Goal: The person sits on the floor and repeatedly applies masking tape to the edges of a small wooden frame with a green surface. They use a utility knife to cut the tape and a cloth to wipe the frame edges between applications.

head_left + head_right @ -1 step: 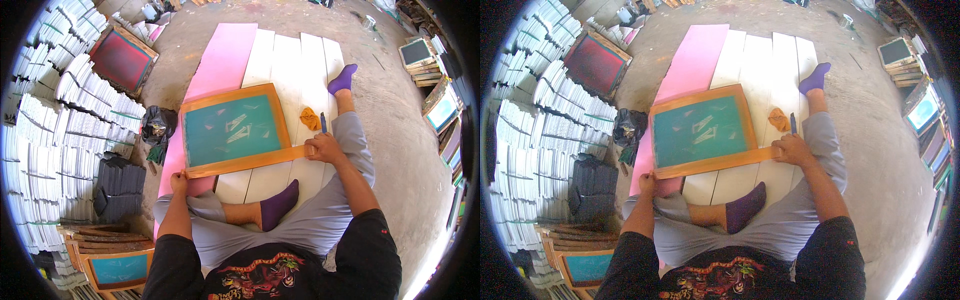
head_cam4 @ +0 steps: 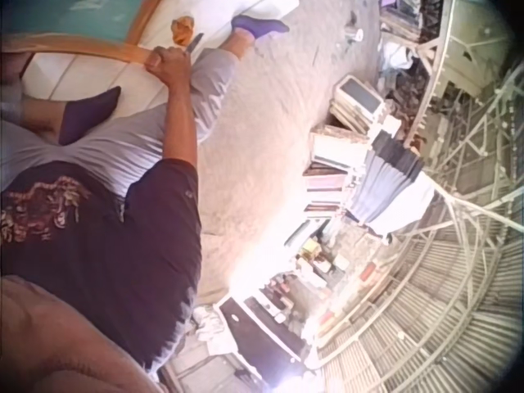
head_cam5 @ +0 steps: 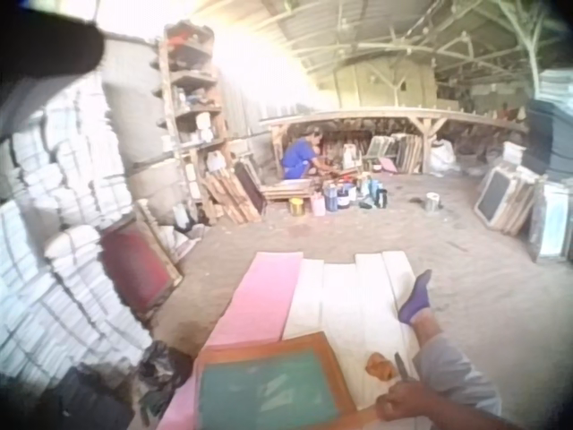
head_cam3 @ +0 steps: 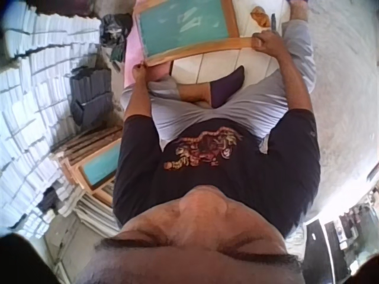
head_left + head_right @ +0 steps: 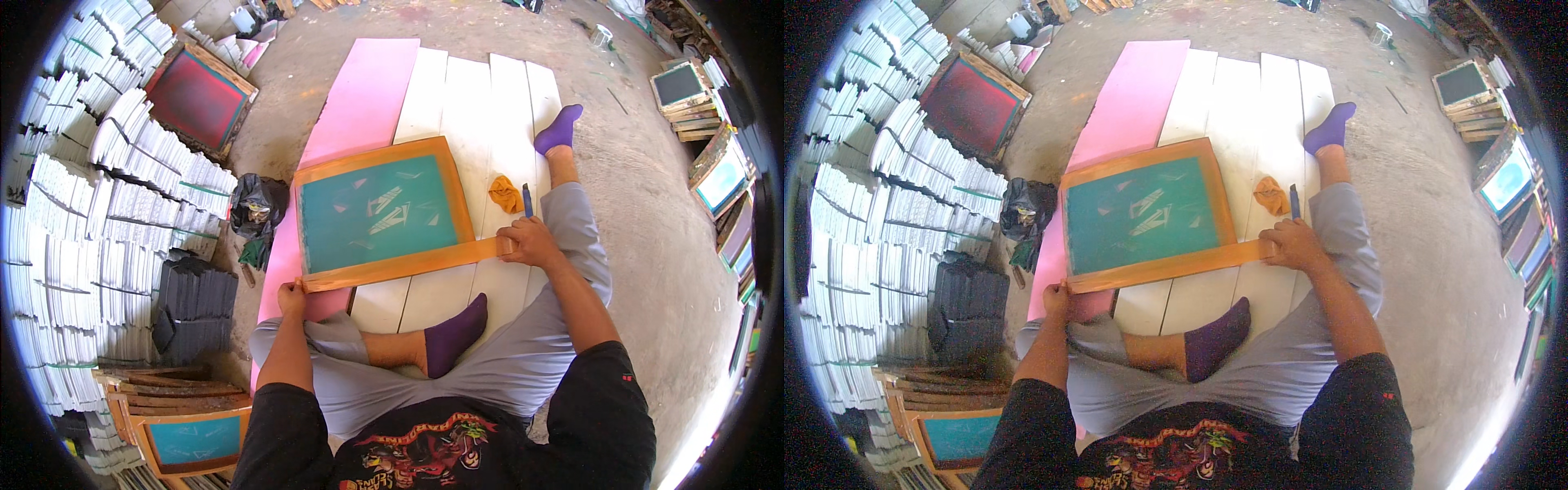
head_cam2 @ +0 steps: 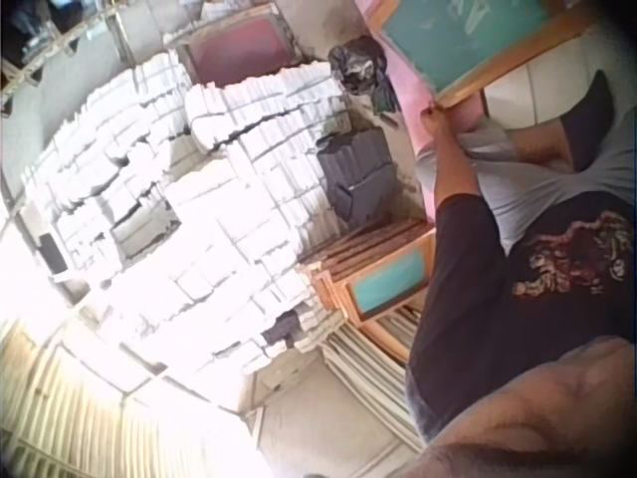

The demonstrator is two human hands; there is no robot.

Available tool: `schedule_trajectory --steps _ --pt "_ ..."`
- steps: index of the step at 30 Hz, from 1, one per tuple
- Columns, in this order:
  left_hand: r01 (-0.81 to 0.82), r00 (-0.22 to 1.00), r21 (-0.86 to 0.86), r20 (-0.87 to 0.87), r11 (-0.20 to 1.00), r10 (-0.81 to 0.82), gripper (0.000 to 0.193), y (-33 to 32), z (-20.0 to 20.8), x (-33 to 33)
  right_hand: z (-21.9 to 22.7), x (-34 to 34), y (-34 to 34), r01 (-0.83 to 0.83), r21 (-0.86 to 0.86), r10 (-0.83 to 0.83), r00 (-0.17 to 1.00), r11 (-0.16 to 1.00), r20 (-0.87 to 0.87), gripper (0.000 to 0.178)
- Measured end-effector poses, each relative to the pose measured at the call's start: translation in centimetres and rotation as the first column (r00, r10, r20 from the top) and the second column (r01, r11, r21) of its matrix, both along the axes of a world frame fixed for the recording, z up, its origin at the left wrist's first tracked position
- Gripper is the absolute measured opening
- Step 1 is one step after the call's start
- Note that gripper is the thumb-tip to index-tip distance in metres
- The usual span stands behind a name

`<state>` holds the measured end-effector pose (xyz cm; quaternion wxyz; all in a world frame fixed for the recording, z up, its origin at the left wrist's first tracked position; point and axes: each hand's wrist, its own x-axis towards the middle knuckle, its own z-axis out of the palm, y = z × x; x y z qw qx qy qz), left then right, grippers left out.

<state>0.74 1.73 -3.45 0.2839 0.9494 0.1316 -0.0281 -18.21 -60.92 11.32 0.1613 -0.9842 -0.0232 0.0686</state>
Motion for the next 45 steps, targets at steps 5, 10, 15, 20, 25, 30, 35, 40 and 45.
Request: schedule_trajectory --steps 5,10,15,20,25,30,35,40,45 --pt "-0.007 0.999 -0.005 -0.034 1.0 0.007 0.041 -2.7 2.9 -0.5 -0.2 -0.3 -0.1 -0.024 -0.05 0.026 0.998 0.998 0.049 0.058" --pt "-0.007 0.999 0.028 -0.051 1.0 0.009 0.041 -1.8 2.7 -0.3 -0.9 0.2 0.1 -0.064 -0.066 0.073 0.987 0.996 0.142 0.056" --pt "-0.017 0.99 -0.036 -0.14 0.999 0.012 0.04 -2.6 3.4 -0.7 -0.7 0.1 0.4 -0.063 -0.124 0.062 0.998 0.99 -0.013 0.055" --pt "-0.088 0.988 -0.155 -0.141 0.984 0.066 0.038 -0.6 0.8 -0.5 -1.4 0.5 0.8 -0.113 -0.161 0.12 0.992 0.98 0.031 0.051" --pt "-0.048 0.991 -0.268 -0.133 0.962 0.013 0.037 -0.4 -0.1 0.7 -0.8 1.3 1.1 -0.111 -0.241 0.123 0.992 0.964 0.036 0.049" --pt "-0.043 0.993 -0.273 -0.115 0.961 0.011 0.03 0.1 -1.6 1.1 -1.1 1.5 2.0 -0.098 -0.325 0.106 0.994 0.941 0.007 0.045" --pt "-0.065 0.979 -0.234 -0.201 0.97 0.018 0.027 -0.3 -0.9 1.4 -1.5 1.4 3.3 -0.07 -0.4 0.062 0.998 0.914 -0.033 0.044" --pt "-0.091 0.985 -0.011 -0.148 0.996 0.088 0.032 0.7 0.6 1.1 -0.9 1.9 4.7 -0.042 -0.408 0.008 0.996 0.912 -0.085 0.051" --pt "-0.152 0.981 0.108 -0.106 0.983 0.163 0.034 -3.9 4.4 -0.1 -1.8 0.3 4.9 0.035 -0.446 -0.041 0.999 0.894 -0.004 0.07"
